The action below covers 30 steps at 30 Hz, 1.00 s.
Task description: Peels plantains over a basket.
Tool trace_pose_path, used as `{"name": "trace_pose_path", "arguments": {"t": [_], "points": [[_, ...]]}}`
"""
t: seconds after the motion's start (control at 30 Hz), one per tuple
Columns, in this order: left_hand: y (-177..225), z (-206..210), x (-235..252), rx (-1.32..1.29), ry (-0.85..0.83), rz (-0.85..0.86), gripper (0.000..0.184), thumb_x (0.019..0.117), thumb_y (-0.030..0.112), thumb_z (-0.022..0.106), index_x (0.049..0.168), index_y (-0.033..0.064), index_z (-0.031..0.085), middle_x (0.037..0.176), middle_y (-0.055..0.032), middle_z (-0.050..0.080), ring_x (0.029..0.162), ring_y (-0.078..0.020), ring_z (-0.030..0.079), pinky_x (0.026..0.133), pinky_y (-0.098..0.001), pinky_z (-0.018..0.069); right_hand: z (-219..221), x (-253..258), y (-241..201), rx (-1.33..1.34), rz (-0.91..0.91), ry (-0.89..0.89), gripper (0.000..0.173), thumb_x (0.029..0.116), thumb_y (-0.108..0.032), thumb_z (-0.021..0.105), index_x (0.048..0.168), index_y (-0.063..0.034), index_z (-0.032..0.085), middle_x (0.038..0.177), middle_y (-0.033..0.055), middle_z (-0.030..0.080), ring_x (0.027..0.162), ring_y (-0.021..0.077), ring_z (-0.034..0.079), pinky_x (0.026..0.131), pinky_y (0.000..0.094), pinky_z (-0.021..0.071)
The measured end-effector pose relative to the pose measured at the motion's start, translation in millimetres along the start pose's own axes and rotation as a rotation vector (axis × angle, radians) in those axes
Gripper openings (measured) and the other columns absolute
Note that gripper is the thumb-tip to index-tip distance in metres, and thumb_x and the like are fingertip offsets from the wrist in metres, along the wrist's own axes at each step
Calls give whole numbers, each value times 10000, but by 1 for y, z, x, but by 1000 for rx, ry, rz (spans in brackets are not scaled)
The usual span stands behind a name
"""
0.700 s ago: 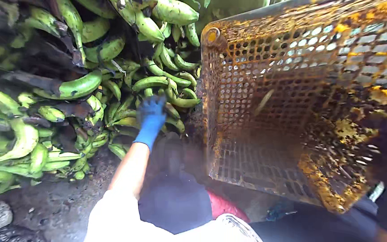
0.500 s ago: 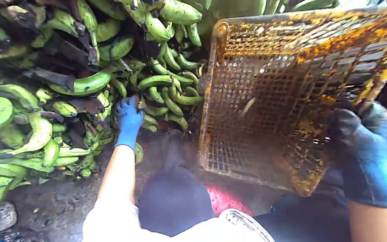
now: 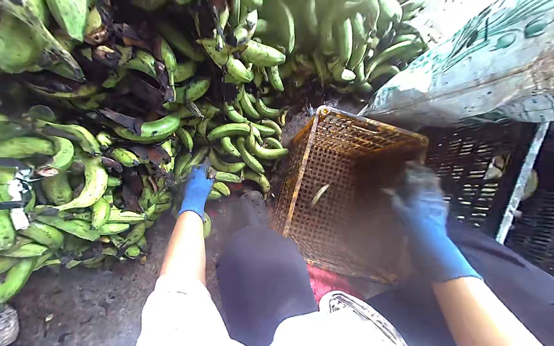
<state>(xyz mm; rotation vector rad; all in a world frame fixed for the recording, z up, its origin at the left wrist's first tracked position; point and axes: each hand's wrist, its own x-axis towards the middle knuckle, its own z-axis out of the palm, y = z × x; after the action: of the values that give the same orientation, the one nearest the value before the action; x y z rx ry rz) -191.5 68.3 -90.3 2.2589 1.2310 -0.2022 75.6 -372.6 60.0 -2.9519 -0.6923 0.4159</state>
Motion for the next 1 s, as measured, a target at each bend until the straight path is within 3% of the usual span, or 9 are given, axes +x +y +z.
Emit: {"name": "trace_pose_path", "arguments": {"t": [0.1, 0.17, 0.33, 0.43, 0.6, 0.7, 0.83, 0.93, 1.0], "points": [[6, -11, -20, -17, 2, -29, 463, 960, 217, 672, 1414, 202, 578, 1440, -259, 514, 1239, -492, 555, 958, -715, 465, 39, -53, -37, 132, -308, -565, 609, 949, -569, 608, 1495, -315, 520, 1521, 36, 529, 1405, 286, 488, 1134, 606, 398], [14, -24, -25, -28, 29, -39, 438, 950, 220, 681, 1379, 168, 609, 1432, -248, 533, 1275, -477, 539, 999, -702, 449, 86, -93, -49, 51, -360, -812, 601, 909, -544, 670, 1417, -237, 579, 1389, 134, 618, 1276, 389, 577, 1004, 687, 449], [42, -89, -42, -148, 159, 135, 446, 941, 232, 678, 1376, 176, 598, 1277, -196, 653, 1171, -406, 624, 953, -690, 478, 100, -138, -42, -10, -375, -867, 496, 945, -378, 678, 1384, -162, 595, 1308, 197, 640, 1206, 439, 599, 976, 686, 452], [97, -128, -71, -433, 232, 274, 442, 940, 235, 687, 1369, 185, 593, 1265, -96, 663, 1112, -225, 649, 943, -500, 540, 88, -134, -36, 75, -363, -875, 435, 974, -418, 619, 1342, -186, 618, 1259, 169, 668, 1200, 410, 611, 988, 679, 447], [225, -153, -146, -851, 240, 592, 408, 959, 183, 673, 1356, 168, 583, 1253, -14, 666, 1040, -132, 670, 871, -361, 589, 10, -98, -65, 1210, -130, -531, 523, 1010, -335, 616, 1480, -134, 506, 1336, 81, 645, 1144, 179, 657, 976, 397, 550], [285, -131, -191, -1121, 7, 742, 492, 959, 170, 681, 1423, 157, 519, 1287, -57, 646, 1078, -197, 666, 888, -398, 593, -55, -81, -80, 1904, -129, -325, 756, 981, -431, 576, 1613, -213, 223, 1432, 103, 576, 1213, 244, 635, 987, 446, 552], [305, -71, -216, -1309, -356, 914, 678, 933, 366, 713, 1525, 232, 412, 1446, -51, 543, 1214, -223, 603, 940, -432, 576, -88, -69, -66, 2147, -257, 4, 495, 1044, -367, 524, 1500, -231, 388, 1184, 58, 661, 977, 182, 672, 819, 379, 593], [301, -28, -199, -1415, -563, 820, 657, 967, 640, 527, 1439, 184, 499, 1337, -34, 629, 1215, -190, 609, 995, -458, 540, -77, -71, -43, 2183, -238, 61, 430, 1077, -288, 492, 1467, -108, 470, 1130, 122, 685, 926, 188, 685, 792, 376, 600], [286, -5, -217, -1387, -715, 703, 572, 910, 655, 605, 1263, 207, 637, 1148, 22, 699, 1074, -108, 655, 911, -368, 570, -59, -78, -44, 2019, -292, 79, 391, 1083, -236, 483, 1420, -39, 513, 1106, 137, 687, 930, 174, 678, 827, 360, 589]]}}
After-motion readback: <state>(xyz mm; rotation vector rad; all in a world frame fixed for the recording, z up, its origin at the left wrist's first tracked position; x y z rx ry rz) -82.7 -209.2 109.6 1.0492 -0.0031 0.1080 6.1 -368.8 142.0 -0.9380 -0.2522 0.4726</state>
